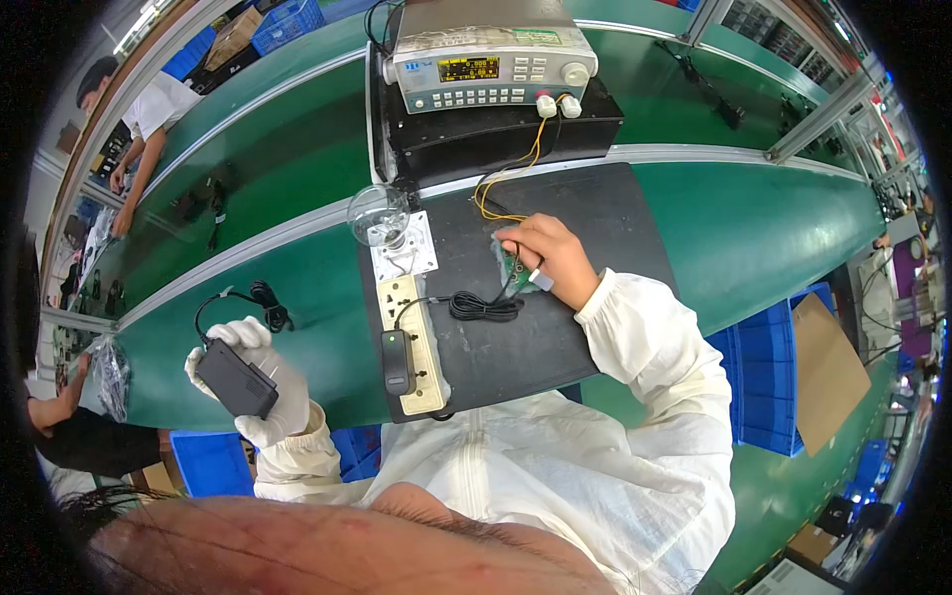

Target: The person tests power adapters by plugging them into a power strip, connecting their cables to a test circuit board, and placing the tested adapters onto a conveyor belt.

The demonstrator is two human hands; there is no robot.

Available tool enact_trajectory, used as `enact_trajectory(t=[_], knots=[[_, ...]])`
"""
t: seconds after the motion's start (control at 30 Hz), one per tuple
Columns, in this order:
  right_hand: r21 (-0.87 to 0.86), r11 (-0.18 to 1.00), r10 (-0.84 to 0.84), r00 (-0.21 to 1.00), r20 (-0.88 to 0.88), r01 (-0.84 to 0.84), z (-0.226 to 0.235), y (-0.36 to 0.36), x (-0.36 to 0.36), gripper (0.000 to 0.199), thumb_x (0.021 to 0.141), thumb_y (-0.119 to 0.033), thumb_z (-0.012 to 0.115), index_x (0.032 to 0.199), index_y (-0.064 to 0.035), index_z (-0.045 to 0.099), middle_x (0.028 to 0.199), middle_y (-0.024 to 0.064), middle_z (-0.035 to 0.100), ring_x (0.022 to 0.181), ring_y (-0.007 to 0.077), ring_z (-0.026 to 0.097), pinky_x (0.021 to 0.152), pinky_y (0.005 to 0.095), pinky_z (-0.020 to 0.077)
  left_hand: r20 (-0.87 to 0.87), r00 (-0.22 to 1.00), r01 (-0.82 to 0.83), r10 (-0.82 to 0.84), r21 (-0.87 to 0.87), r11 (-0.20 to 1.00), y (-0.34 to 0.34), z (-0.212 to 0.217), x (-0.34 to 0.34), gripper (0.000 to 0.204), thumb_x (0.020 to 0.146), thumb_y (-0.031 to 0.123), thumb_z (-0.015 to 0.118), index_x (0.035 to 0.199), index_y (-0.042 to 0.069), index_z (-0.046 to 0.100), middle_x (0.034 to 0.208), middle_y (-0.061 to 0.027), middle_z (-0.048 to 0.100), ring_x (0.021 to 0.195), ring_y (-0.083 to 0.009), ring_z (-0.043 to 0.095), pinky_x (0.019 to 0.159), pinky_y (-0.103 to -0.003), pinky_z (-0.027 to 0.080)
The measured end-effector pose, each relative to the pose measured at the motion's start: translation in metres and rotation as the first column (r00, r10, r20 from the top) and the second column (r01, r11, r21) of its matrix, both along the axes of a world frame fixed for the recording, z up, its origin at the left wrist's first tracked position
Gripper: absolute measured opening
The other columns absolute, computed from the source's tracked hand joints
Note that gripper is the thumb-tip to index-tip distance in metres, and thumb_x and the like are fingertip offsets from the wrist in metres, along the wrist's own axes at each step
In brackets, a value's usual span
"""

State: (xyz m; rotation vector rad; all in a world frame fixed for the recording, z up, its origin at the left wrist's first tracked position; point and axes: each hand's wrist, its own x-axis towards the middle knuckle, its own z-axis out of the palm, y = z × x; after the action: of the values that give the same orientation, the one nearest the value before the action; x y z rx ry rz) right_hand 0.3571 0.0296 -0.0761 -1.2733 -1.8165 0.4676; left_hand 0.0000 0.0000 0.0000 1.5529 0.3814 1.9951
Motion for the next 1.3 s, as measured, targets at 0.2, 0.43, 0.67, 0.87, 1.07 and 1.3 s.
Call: enact_trajectory(t=[0.2, 0.43, 0.67, 0.87, 1.07, 1.3], knots=[[0.240, 0.971, -0.063, 0.984, 0.165, 0.022, 0.004, 0.003, -0.004, 0.012, 0.081, -0.009, 0.074, 0.093, -0.0102, 0.074, 0.080, 0.0043, 0.065, 0.080, 0.0236, 0.063, 0.080, 0.0348, 0.0477, 0.017, 1.000, 0.010, -0.010, 0.037, 0.999, -0.011, 0.003, -0.002, 0.083, 0.077, 0.061, 0.067, 0.140, 0.016, 0.038, 0.116, -0.0117, 0.045, 0.092, -0.0231, 0.044, 0.079, -0.036, 0.035], [0.140, 0.982, 0.064, 0.916, 0.395, -0.129, 0.015, 0.005, 0.012, 0.027, 0.080, -0.011, 0.074, 0.107, -0.0122, 0.071, 0.096, 0.0017, 0.069, 0.093, 0.0235, 0.063, 0.094, 0.0387, 0.0421, 0.013, 0.999, 0.049, -0.049, 0.028, 0.998, -0.030, 0.011, 0.005, 0.092, 0.072, 0.055, 0.081, 0.144, 0.020, 0.036, 0.124, -0.0129, 0.048, 0.096, -0.0226, 0.051, 0.078, -0.036, 0.039], [-0.199, 0.852, 0.519, 0.726, 0.451, -0.485, 0.131, -0.057, -0.011, 0.071, 0.080, -0.018, 0.078, 0.143, -0.0103, 0.046, 0.113, 0.0105, 0.066, 0.107, 0.0267, 0.061, 0.107, 0.0421, 0.0366, -0.206, 0.978, 0.049, -0.027, 0.099, 0.994, -0.026, -0.001, 0.022, 0.116, 0.060, 0.045, 0.092, 0.149, 0.015, 0.022, 0.131, -0.0166, 0.046, 0.101, -0.0264, 0.058, 0.084, -0.036, 0.050], [-0.063, 0.427, 0.641, 0.350, -0.683, -0.902, 0.095, -0.076, -0.054, 0.082, 0.089, -0.015, 0.073, 0.153, 0.0001, 0.023, 0.134, 0.0122, 0.053, 0.120, 0.0209, 0.053, 0.106, 0.0373, 0.0397, -0.683, 0.708, 0.011, 0.181, 0.267, 0.964, -0.034, 0.055, 0.093, 0.063, 0.061, 0.038, 0.083, 0.113, 0.013, 0.059, 0.118, -0.0199, 0.057, 0.102, -0.0361, 0.061, 0.085, -0.045, 0.043], [0.435, 0.527, 0.692, 0.072, -0.718, -0.730, 0.091, -0.089, -0.035, 0.069, 0.073, -0.033, 0.088, 0.124, -0.0090, 0.047, 0.127, 0.0192, 0.053, 0.116, 0.0413, 0.055, 0.098, 0.0501, 0.0479, -0.585, 0.676, 0.056, 0.448, 0.647, 0.760, -0.047, 0.028, 0.082, 0.031, 0.083, 0.028, 0.066, 0.111, 0.022, 0.056, 0.116, -0.0058, 0.061, 0.105, -0.0266, 0.062, 0.091, -0.045, 0.043], [0.155, 0.949, 0.010, 0.464, -0.886, 0.274, 0.128, -0.021, 0.131, 0.048, 0.099, -0.031, 0.059, 0.134, 0.0001, 0.049, 0.129, 0.0202, 0.056, 0.117, 0.0280, 0.059, 0.098, 0.0380, 0.0515, -0.749, 0.441, 0.101, 0.494, 0.589, 0.802, -0.071, -0.035, 0.014, 0.034, 0.080, 0.020, 0.064, 0.112, 0.024, 0.057, 0.102, -0.0008, 0.059, 0.091, -0.0205, 0.060, 0.077, -0.037, 0.045]])
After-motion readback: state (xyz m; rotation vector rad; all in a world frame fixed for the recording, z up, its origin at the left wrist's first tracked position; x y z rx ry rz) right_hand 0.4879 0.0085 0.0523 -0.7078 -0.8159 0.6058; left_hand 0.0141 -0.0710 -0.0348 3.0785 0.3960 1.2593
